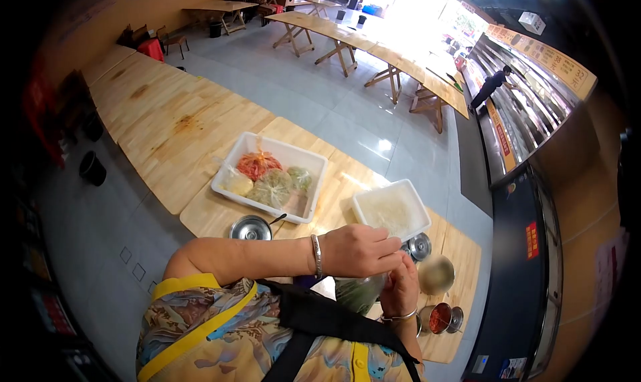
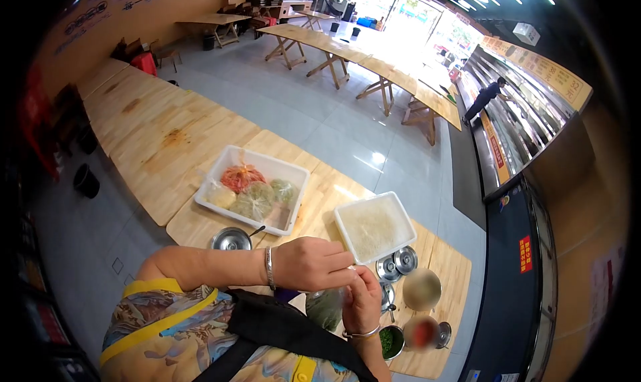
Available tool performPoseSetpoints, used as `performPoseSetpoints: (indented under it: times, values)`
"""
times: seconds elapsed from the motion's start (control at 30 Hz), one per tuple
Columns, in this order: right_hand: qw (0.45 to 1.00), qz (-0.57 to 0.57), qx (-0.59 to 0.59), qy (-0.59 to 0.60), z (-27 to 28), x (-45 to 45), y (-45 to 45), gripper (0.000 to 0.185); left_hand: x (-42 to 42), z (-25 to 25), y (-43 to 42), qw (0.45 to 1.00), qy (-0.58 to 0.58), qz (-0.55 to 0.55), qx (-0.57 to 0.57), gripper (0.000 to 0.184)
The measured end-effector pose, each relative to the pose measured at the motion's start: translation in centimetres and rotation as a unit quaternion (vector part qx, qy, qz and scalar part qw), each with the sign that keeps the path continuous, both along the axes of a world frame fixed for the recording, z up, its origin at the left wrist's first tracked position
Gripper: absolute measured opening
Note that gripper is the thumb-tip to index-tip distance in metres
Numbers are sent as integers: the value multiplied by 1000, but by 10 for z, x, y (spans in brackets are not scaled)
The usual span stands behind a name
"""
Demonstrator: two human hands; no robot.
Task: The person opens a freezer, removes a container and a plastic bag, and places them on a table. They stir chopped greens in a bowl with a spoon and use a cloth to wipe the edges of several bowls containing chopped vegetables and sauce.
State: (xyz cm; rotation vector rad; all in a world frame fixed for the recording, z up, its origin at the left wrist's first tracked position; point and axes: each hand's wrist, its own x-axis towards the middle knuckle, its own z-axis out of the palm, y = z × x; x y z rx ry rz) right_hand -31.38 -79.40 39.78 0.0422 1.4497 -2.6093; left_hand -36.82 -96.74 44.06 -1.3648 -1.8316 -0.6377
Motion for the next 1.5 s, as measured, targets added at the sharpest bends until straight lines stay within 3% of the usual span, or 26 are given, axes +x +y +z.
performPoseSetpoints:
  times: [0.2,0.27,0.37,0.4,0.43,0.47,0.5,0.63,0.67,0.73,0.77,0.8,0.87,0.93,0.97,1.0,1.07,1.13,1.2,1.27,1.3,1.33,1.4,1.43,1.47,1.5]
  values:
    - [980,-173,70,68,5,-10,-10,5,-1,-6,-7,991,-53,65,-107,20]
    - [859,-298,347,229,-23,-28,5,8,4,-9,-14,984,-76,71,-147,24]
    - [821,-347,419,173,-79,-52,49,12,22,-1,-34,956,-263,7,-132,28]
    - [811,-360,437,147,-104,-57,67,13,23,-8,-40,955,-265,5,-131,28]
    - [770,-340,510,177,-139,-63,92,13,23,-17,-46,928,-365,-47,-66,29]
    - [770,-340,511,177,-136,-62,90,13,24,-23,-50,884,-457,-98,-1,30]
    - [812,-319,466,148,-119,-57,79,12,28,-23,-52,814,-554,-156,76,33]
    - [894,-207,376,127,-24,-33,25,11,11,-51,-35,779,-525,-276,201,34]
    - [921,-150,332,137,-4,-28,12,10,5,-63,-30,794,-548,-227,136,37]
    - [836,-86,441,315,27,-24,-12,10,-3,-76,-23,807,-579,-120,4,50]
    - [808,-61,477,341,28,-24,-18,10,-3,-75,-21,817,-562,-82,-100,41]
    - [777,-36,511,365,28,-24,-22,11,-2,-78,-21,817,-561,-82,-99,41]
    - [794,-5,508,333,12,-25,-21,6,3,-86,-23,806,-575,-83,-116,31]
    - [919,65,371,118,-1,-24,-23,13,5,-89,-26,838,-532,-40,-114,23]
    - [888,110,433,109,-20,-27,-8,22,4,-90,-30,783,-612,-102,-41,23]
    - [906,113,402,73,-16,-23,-17,20,2,-89,-34,713,-681,-163,33,23]
    - [888,125,430,98,-36,-25,-14,19,-1,-87,-39,718,-666,-193,54,24]
    - [876,80,458,129,-35,-23,-15,15,1,-83,-45,661,-709,-144,199,25]
    - [861,32,482,158,-18,-17,-24,13,-5,-89,-53,639,-731,-127,203,26]
    - [784,39,554,277,5,-15,-35,9,-9,-87,-64,630,-741,-203,113,23]
    - [799,10,515,309,10,-20,-40,9,-7,-81,-68,601,-755,-225,129,20]
    - [820,-24,470,327,8,-25,-42,4,-9,-74,-72,599,-757,-226,129,20]
    - [848,-36,441,292,11,-37,-57,11,-14,-67,-80,739,-649,-173,43,15]
    - [895,51,381,225,-4,-42,-58,15,-15,-71,-81,786,-601,-145,28,6]
    - [926,136,314,156,-17,-45,-60,19,-16,-70,-84,786,-601,-144,27,6]
    - [934,152,307,98,-23,-43,-62,21,-18,-68,-87,846,-518,-127,28,4]
